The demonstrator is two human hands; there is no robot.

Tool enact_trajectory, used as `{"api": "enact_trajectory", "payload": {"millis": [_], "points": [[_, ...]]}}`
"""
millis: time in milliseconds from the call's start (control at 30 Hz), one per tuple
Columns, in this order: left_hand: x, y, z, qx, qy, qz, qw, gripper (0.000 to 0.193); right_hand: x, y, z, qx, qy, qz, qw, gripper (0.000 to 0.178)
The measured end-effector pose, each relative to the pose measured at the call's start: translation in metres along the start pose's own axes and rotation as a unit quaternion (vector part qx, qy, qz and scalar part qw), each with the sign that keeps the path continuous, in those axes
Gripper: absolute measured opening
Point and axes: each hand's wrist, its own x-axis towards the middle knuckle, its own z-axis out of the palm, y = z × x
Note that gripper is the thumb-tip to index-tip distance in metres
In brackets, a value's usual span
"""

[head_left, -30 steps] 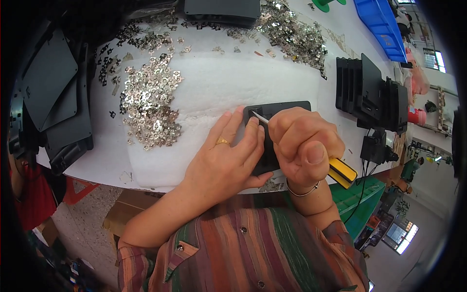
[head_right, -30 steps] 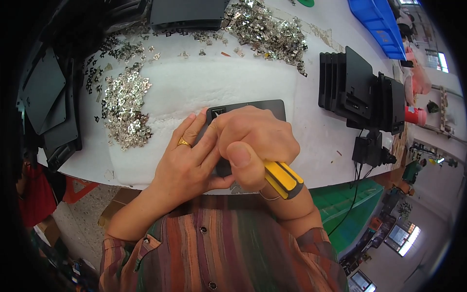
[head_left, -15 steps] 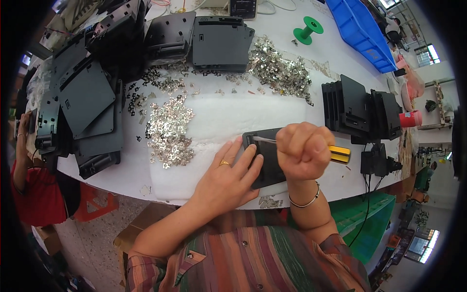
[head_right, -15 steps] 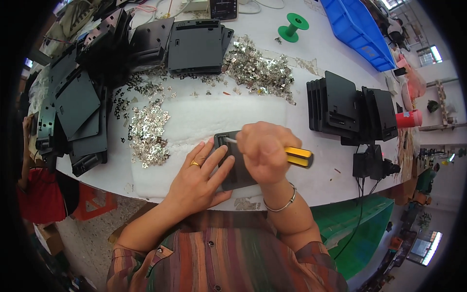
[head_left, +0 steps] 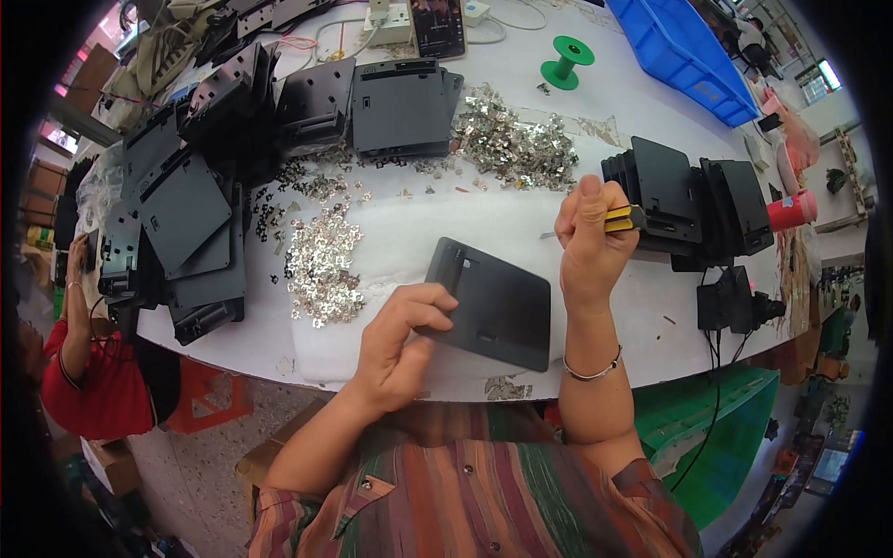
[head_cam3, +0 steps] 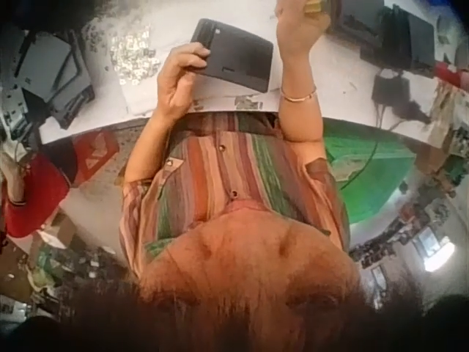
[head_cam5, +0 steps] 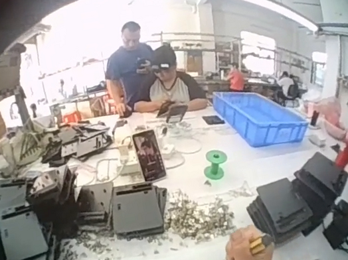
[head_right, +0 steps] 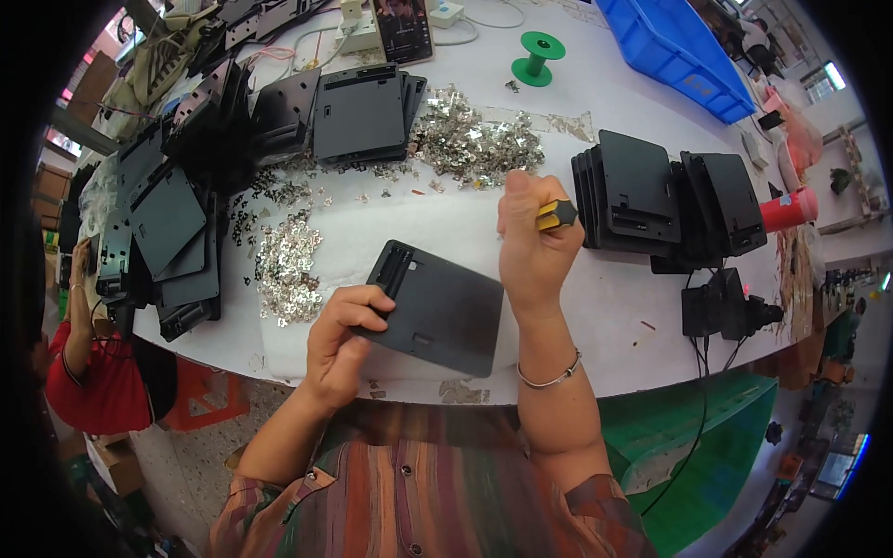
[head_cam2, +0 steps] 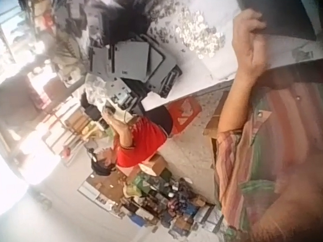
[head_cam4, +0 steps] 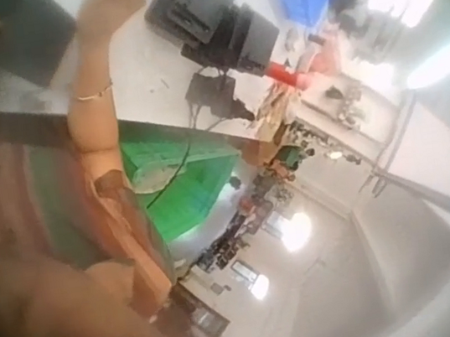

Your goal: The person assembles toy components by joining plastic housings with metal fasteners using a screwdriver.

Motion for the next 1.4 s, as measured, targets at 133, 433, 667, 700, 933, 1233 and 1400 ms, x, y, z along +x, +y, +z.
{"api": "enact_trajectory", "payload": {"millis": [133,433,667,700,933,1233,1400], "points": [[0.025,0.012,-0.024,-0.012,-0.083,0.012,0.996,0.022,-0.003,0.002,0.000,-0.014,-0.036,0.031,0.999,0.036],[0.110,0.017,-0.037,-0.187,-0.155,-0.296,0.924,0.066,0.001,0.001,-0.003,-0.039,-0.078,0.029,0.996,0.035],[0.122,0.003,0.002,0.142,-0.351,-0.200,0.904,0.060,-0.004,-0.002,-0.002,-0.045,-0.072,0.058,0.995,0.035],[0.113,0.002,0.010,0.179,-0.325,-0.163,0.914,0.059,-0.005,-0.001,-0.003,-0.058,-0.084,0.049,0.994,0.034],[0.047,0.017,0.032,0.452,-0.167,-0.002,0.876,0.086,-0.010,0.006,-0.001,-0.104,-0.093,0.020,0.990,0.032],[0.004,0.006,0.031,0.439,-0.181,-0.026,0.880,0.092,-0.017,-0.013,0.031,-0.239,-0.169,-0.052,0.955,0.013],[-0.001,-0.002,0.028,0.425,-0.168,0.000,0.889,0.081,0.003,-0.008,0.060,-0.383,-0.282,-0.068,0.877,0.012]]}}
